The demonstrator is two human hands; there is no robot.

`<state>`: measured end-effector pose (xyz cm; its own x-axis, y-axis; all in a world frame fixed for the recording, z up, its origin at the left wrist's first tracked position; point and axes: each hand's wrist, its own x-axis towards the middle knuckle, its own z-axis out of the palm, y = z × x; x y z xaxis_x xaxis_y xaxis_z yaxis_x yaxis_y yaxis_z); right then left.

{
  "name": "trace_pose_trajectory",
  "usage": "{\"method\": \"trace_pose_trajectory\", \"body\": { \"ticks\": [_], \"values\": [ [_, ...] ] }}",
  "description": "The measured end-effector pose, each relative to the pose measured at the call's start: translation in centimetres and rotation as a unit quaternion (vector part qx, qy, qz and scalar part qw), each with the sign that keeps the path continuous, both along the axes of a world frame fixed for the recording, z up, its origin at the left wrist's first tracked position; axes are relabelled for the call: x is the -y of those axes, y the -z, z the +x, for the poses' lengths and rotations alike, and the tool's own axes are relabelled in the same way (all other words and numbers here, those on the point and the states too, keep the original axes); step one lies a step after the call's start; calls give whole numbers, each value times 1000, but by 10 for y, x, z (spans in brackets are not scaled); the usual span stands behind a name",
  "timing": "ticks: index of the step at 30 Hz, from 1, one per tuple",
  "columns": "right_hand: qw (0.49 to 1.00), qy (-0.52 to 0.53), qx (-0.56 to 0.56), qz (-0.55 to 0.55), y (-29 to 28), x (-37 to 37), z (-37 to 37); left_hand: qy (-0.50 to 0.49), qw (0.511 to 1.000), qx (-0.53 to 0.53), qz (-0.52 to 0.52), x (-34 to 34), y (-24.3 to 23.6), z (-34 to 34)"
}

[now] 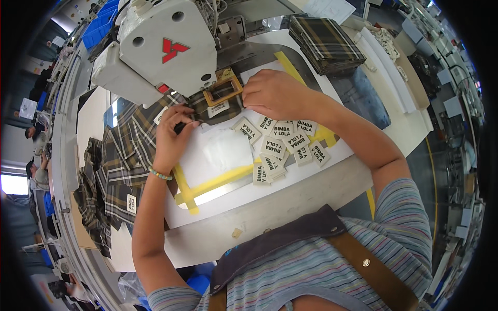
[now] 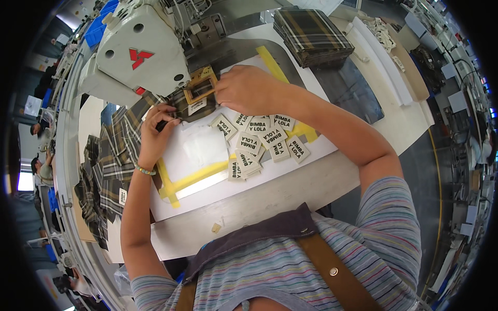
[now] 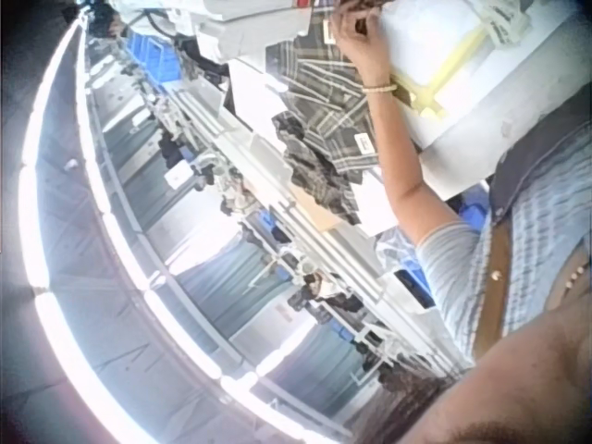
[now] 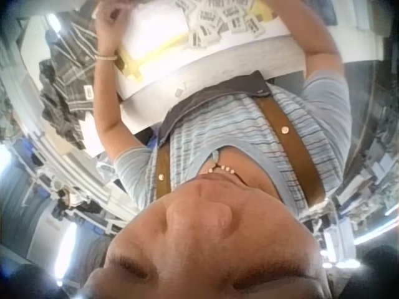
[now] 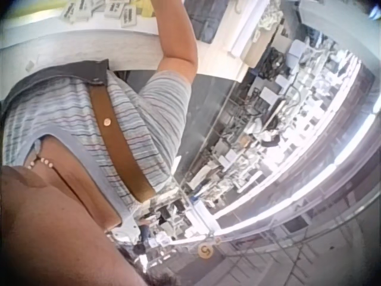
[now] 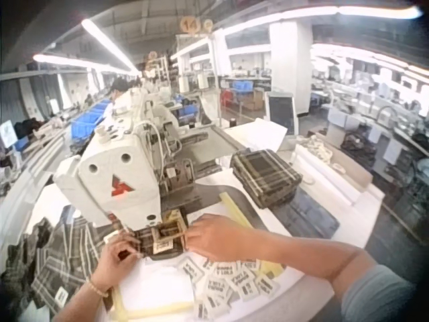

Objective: The person uses a sewing machine to attach small white labels to plaid fabric pieces. They pick up a fabric piece, place a label on it, and feed it through the machine to stitch the label in place. The finished pieces are stacked on the table.

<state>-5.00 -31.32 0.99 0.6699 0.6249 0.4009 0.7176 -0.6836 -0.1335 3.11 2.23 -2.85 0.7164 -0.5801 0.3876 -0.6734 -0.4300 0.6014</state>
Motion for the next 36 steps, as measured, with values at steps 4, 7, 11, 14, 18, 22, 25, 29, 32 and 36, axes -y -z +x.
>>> {"method": "trace_pose_trajectory", "body": {
  "ticks": [4, 7, 11, 14, 18, 22, 25, 29, 32, 36],
  "values": [
    [999, -20, 27, 5, 1, -5, -7, -91, 996, 6, 19, -64, 0, -8],
    [999, -3, -7, 35, -2, 2, -13, -137, 986, 60, 78, -122, 11, -2],
    [996, -24, -78, 46, -2, -2, -17, -175, 972, 81, 131, -150, 1, -12],
    [990, -25, -127, 64, 1, -20, -25, -205, 943, 205, 161, -123, -12, -31],
    [992, -37, -102, 68, 13, -40, -23, -89, 975, 165, 119, -57, -41, -50],
    [949, 39, -304, 80, -5, -53, -18, 23, 999, -24, 16, 9, -46, -59],
    [934, 40, -318, 159, 10, -47, -14, 51, 983, -176, -7, 40, -39, -50],
    [915, 82, -319, 233, 12, -41, -17, 65, 954, -288, -48, 50, -18, -47],
    [899, 109, -335, 260, 4, -34, -12, 63, 950, -281, -122, 54, -7, -50],
    [873, 109, -364, 307, 15, -20, -2, 12, 940, -313, -136, 51, 3, -46]
  ]
}}
